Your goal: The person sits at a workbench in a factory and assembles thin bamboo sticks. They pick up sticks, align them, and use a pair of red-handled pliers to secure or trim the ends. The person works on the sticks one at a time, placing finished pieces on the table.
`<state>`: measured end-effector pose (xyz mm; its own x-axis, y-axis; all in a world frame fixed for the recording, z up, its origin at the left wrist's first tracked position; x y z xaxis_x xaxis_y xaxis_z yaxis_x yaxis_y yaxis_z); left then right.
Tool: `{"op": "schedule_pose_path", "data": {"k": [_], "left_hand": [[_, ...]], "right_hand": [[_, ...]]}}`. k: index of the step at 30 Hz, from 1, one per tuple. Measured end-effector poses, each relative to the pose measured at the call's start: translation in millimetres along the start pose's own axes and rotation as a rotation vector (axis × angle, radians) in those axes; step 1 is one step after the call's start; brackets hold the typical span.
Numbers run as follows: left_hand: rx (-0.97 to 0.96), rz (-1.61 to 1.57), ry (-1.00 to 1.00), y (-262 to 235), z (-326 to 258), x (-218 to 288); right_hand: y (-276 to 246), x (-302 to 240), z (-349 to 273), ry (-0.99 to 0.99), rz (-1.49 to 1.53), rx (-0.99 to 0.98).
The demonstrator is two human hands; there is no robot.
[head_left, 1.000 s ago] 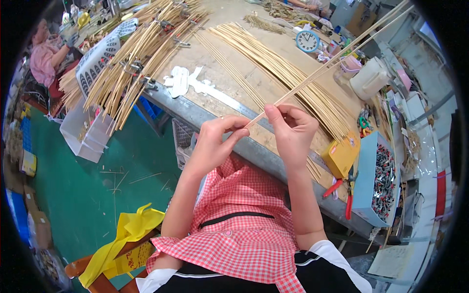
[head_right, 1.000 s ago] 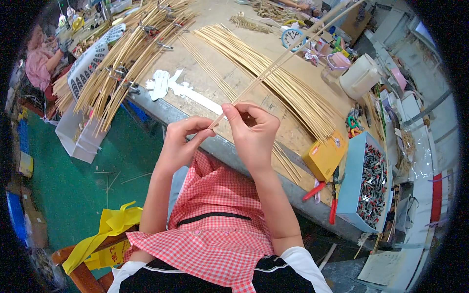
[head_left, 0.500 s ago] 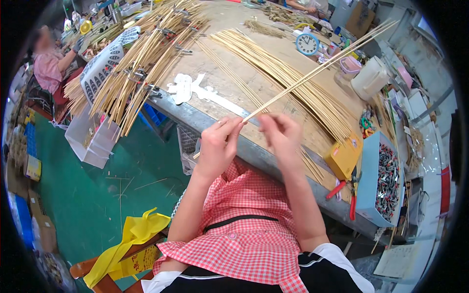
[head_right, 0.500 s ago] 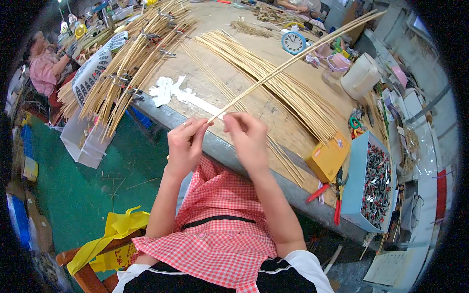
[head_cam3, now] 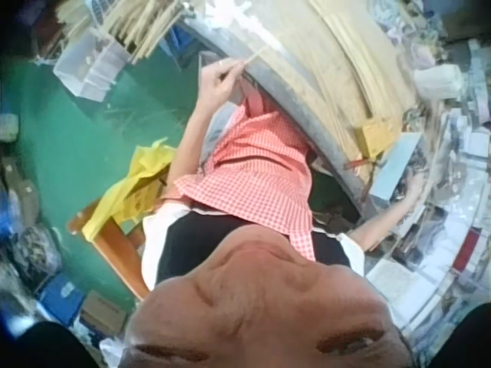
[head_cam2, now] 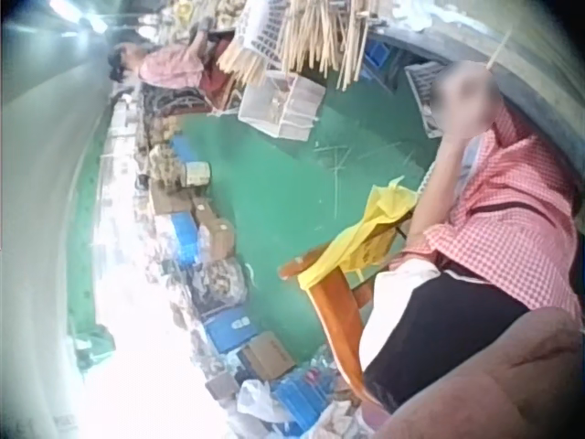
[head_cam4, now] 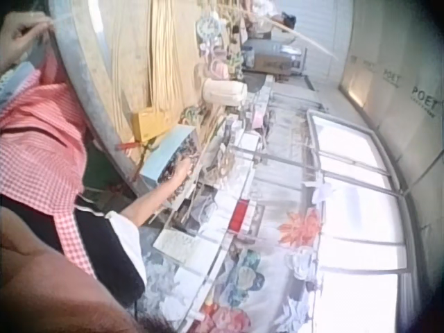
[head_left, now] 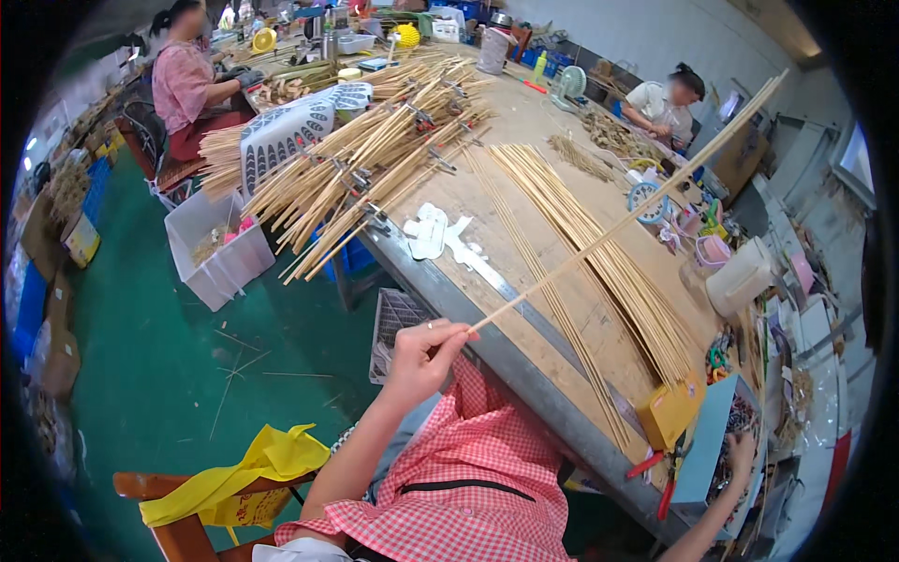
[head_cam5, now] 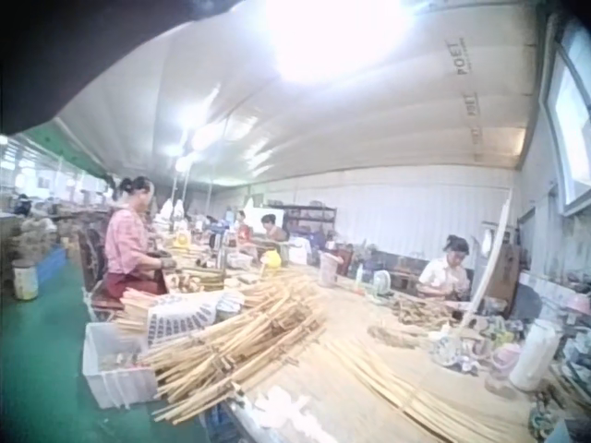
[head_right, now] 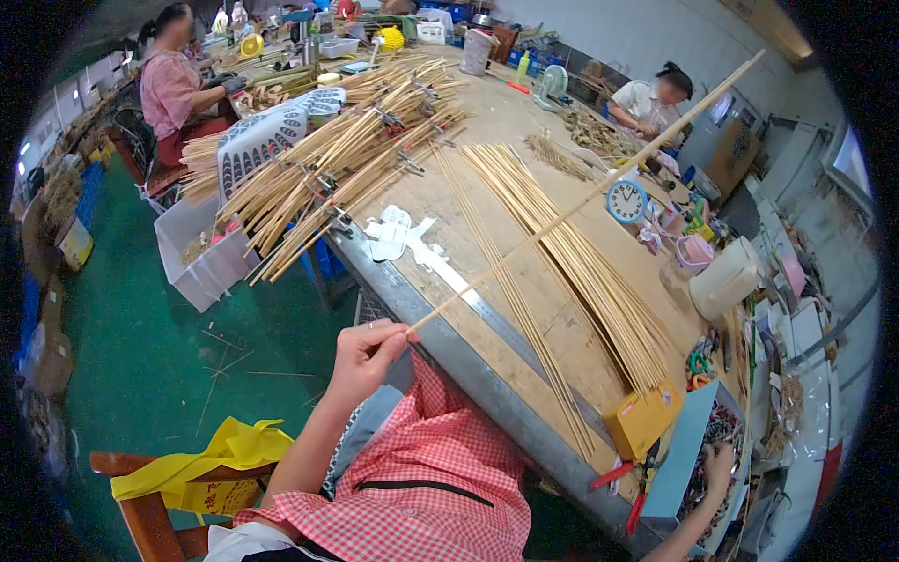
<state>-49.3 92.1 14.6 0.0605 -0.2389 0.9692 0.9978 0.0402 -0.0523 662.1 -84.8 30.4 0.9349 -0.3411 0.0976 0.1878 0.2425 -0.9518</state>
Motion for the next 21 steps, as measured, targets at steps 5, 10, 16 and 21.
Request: {"op": "schedule_pose_path", "data": {"k": [5,10,16,21], "left_hand": [[-0.019,0.017,-0.009,-1,-11,10],[-0.048,-0.021,-0.015,1,-14,9],[-0.065,-0.046,-0.048,1,-13,6],[-0.051,-0.068,-0.045,-1,-13,6]], "right_hand": [[22,-12,-5,-0.061,0.027,-0.027],[20,-6,-4,-0.072,0.096,0.059],[22,28,-4,0.247,0.211,0.1],[-17,12,6,0.123,0.446,0.407]]}}
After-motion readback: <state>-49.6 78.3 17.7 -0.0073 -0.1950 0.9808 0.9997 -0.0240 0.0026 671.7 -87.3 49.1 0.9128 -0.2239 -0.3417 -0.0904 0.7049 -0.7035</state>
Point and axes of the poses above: each hand's wrist, its own z-axis towards the middle knuckle, its own y-axis out of the palm, x = y × z, the point moved 5 cm from there along z, towards the middle knuckle, and after that the axes turned 14 degrees about -y, right-handed, at the moved point
